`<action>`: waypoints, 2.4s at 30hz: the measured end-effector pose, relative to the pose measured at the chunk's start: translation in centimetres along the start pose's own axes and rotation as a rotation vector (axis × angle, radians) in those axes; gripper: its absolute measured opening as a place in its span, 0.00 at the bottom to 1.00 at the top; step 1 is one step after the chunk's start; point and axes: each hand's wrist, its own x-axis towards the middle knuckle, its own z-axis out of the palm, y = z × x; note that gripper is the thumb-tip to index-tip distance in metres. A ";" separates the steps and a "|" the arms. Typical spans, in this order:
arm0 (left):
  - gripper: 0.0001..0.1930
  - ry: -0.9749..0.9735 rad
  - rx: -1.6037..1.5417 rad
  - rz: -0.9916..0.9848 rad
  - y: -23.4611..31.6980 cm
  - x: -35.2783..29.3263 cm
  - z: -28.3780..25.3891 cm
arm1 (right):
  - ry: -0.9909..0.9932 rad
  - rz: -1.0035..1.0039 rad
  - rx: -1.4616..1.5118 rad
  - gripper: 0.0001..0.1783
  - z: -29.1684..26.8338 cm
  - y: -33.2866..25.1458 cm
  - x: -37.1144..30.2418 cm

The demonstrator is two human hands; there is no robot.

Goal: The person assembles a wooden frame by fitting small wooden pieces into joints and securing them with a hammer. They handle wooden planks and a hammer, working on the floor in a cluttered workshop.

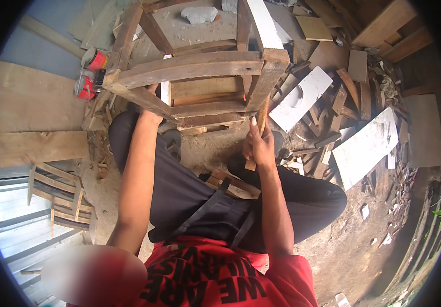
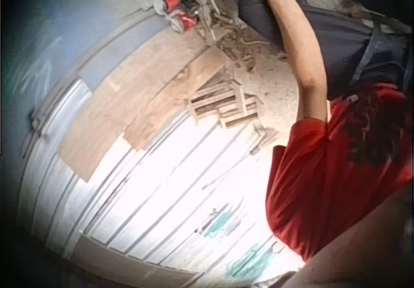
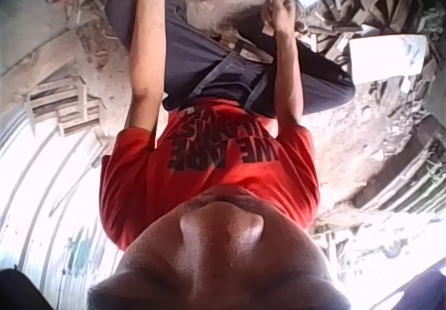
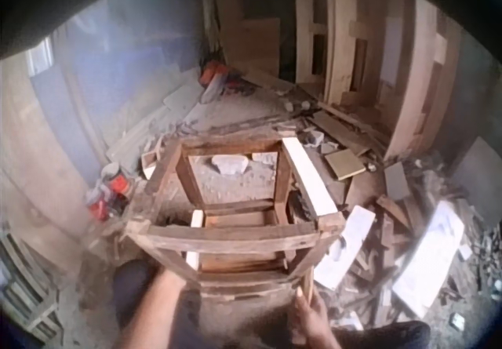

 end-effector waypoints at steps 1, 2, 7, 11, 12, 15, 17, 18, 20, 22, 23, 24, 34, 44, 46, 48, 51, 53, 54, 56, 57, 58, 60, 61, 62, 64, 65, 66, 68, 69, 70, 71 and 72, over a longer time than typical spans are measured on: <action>0.23 -0.004 0.029 0.021 -0.2 0.2 -0.3 | 0.034 0.001 0.002 0.19 0.2 0.2 0.2; 0.23 -0.001 0.011 0.009 -0.3 0.4 -0.7 | 0.039 0.003 -0.020 0.19 -0.3 0.7 0.5; 0.21 -0.047 -0.227 -0.138 -0.6 3.7 -5.0 | 0.158 -0.101 -0.471 0.22 -2.9 1.0 2.6; 0.16 0.117 0.007 -0.110 0.2 0.7 -0.1 | 0.433 -0.192 -0.872 0.23 -10.4 3.4 5.7; 0.14 0.078 0.072 -0.103 0.4 0.6 -0.3 | 0.496 -0.290 -0.961 0.16 -10.8 3.9 5.5; 0.11 0.021 0.189 -0.004 -1.1 0.8 1.2 | 0.601 -0.224 -1.026 0.17 -14.7 6.9 6.8; 0.12 0.070 0.325 0.016 -2.1 -1.2 4.7 | 0.644 -0.197 -1.061 0.17 -16.7 8.7 6.9; 0.12 0.038 0.397 0.155 -3.8 0.3 3.9 | 0.643 -0.180 -1.061 0.18 -16.5 9.2 6.7; 0.11 0.069 0.572 0.281 -5.5 -0.5 5.6 | 0.666 -0.160 -1.117 0.22 -16.8 9.3 6.2; 0.12 0.058 0.577 0.258 -6.2 -1.0 7.0 | 0.693 -0.339 -1.235 0.31 -16.4 8.6 5.6; 0.12 0.058 0.569 0.239 -6.2 -1.1 7.2 | 0.809 -0.434 -1.303 0.33 -15.4 8.0 5.2; 0.11 0.085 0.578 0.271 -6.2 -0.9 6.7 | 0.717 -0.494 -1.143 0.36 -14.2 6.8 5.2; 0.15 -0.069 0.563 0.303 -10.4 -4.9 5.1 | 0.399 -0.600 -0.112 0.51 4.9 -2.1 1.6; 0.17 -0.280 0.621 0.318 -13.5 -10.7 9.6 | 0.730 -0.812 0.177 0.24 -1.4 -4.8 6.3; 0.17 -0.351 0.521 0.255 -13.0 -11.3 10.2 | 0.700 -0.943 0.136 0.14 -1.2 -6.6 4.5; 0.17 -0.440 0.358 0.099 -12.2 -11.7 10.0 | 0.623 -0.941 0.101 0.08 -1.3 -8.6 2.3; 0.17 -0.404 0.402 0.581 -6.7 -13.2 11.7 | 0.469 -0.987 0.015 0.10 -1.1 -13.8 -2.4; 0.27 -0.286 0.445 0.920 -1.5 -12.5 12.2 | 0.380 -0.991 -0.016 0.09 -0.6 -16.4 -4.7; 0.34 -0.277 0.458 0.995 1.1 -11.9 12.2 | 0.331 -1.004 -0.014 0.11 -0.4 -17.4 -5.3; 0.42 -0.492 0.600 1.042 5.6 -11.1 12.2 | 0.211 -0.978 0.009 0.12 0.3 -18.7 -5.8; 0.40 -0.564 0.716 1.157 7.4 -10.7 11.8 | 0.146 -0.946 0.044 0.12 1.7 -19.2 -6.0; 0.36 -0.665 0.724 1.045 8.5 -11.9 12.5 | 0.078 -0.914 0.050 0.11 2.2 -19.2 -5.5; 0.27 -0.816 0.629 0.797 9.8 -14.1 13.0 | -0.059 -0.846 0.120 0.11 3.4 -18.9 -3.9; 0.23 -0.858 0.529 0.661 10.1 -14.5 12.8 | -0.132 -0.805 0.185 0.10 4.2 -18.6 -2.7; 0.16 -0.882 0.538 0.750 10.2 -14.0 12.5 | -0.125 -0.747 0.237 0.08 4.6 -18.3 -1.6; 0.15 -0.746 0.616 0.595 9.9 -14.6 12.4 | -0.035 -0.724 0.196 0.07 5.7 -17.1 1.2; 0.15 -0.670 0.651 0.521 9.7 -14.9 12.2 | 0.035 -0.708 0.131 0.09 6.2 -16.4 2.3; 0.14 -0.623 0.669 0.555 9.1 -14.6 11.8 | 0.121 -0.758 -0.099 0.14 6.2 -15.6 3.2; 0.13 -0.531 0.674 0.560 9.3 -15.0 11.3 | 0.232 -0.850 -0.272 0.25 7.0 -13.4 3.3; 0.13 -0.492 0.675 0.560 9.3 -15.0 11.3 | 0.274 -0.920 -0.289 0.32 7.1 -12.0 3.1; 0.14 -0.505 0.655 0.566 9.2 -14.5 10.9 | 0.287 -0.957 -0.424 0.46 7.2 -10.3 2.4; 0.14 -0.471 0.664 0.558 9.2 -14.1 11.0 | 0.266 -0.953 -0.433 0.57 7.9 -9.2 0.6; 0.14 -0.451 0.669 0.550 9.0 -13.7 11.6 | 0.274 -0.974 -0.511 0.60 8.0 -7.8 -0.1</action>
